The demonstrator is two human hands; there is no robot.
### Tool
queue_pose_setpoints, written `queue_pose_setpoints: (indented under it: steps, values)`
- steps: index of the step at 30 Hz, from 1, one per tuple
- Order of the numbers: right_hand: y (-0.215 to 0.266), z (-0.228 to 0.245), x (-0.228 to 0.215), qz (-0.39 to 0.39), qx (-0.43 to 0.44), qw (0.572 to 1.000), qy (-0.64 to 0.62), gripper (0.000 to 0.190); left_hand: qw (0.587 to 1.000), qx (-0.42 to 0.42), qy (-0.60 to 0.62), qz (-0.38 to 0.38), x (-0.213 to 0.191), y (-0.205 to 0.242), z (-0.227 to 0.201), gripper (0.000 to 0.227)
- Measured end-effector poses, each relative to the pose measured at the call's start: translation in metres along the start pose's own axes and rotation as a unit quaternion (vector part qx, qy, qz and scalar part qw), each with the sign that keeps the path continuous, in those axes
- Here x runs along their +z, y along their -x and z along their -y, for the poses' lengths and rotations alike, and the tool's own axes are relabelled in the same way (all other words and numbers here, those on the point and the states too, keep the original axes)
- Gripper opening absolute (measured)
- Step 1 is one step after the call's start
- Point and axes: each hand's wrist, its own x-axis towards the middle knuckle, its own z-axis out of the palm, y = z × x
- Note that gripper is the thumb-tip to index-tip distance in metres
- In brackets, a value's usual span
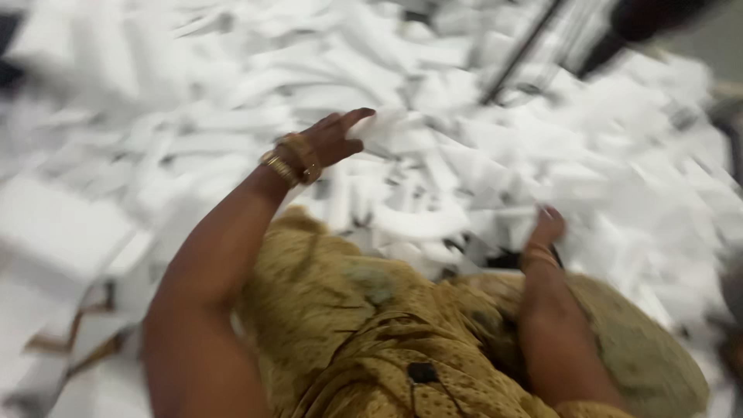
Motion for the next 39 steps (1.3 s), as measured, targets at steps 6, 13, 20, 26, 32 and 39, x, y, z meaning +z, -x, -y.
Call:
queue_pose_setpoints:
  steps: [6, 13, 20, 26, 32, 39]
  values:
    - [0.019, 0.037, 0.016, -0.038, 0.010, 0.998, 0.041, 0.009, 0.979, 0.061, 0.179, 0.076, 0.059, -0.038, -0.045, 0.073]
    - [0.024, 0.096, 0.030, 0.107, 0.083, 0.969, -0.207, 0.030, 0.899, -0.033, 0.432, 0.067, 0.099, -0.051, -0.034, 0.084]
    - [0.055, 0.177, 0.025, 0.260, 0.098, 0.852, -0.444, 0.056, 0.915, -0.010, 0.403, -0.013, 0.113, -0.063, -0.062, 0.067]
    - [0.080, 0.220, 0.010, 0.280, 0.118, 0.873, -0.381, 0.037, 0.919, 0.102, 0.382, 0.000, 0.111, -0.053, -0.106, 0.065]
    - [0.101, 0.242, -0.001, 0.278, 0.017, 0.943, -0.184, 0.037, 0.934, 0.136, 0.329, 0.006, 0.119, -0.043, -0.134, 0.066]
    - [0.110, 0.253, -0.003, 0.281, -0.010, 0.946, -0.163, 0.039, 0.929, 0.198, 0.308, -0.045, 0.140, -0.052, -0.131, 0.067]
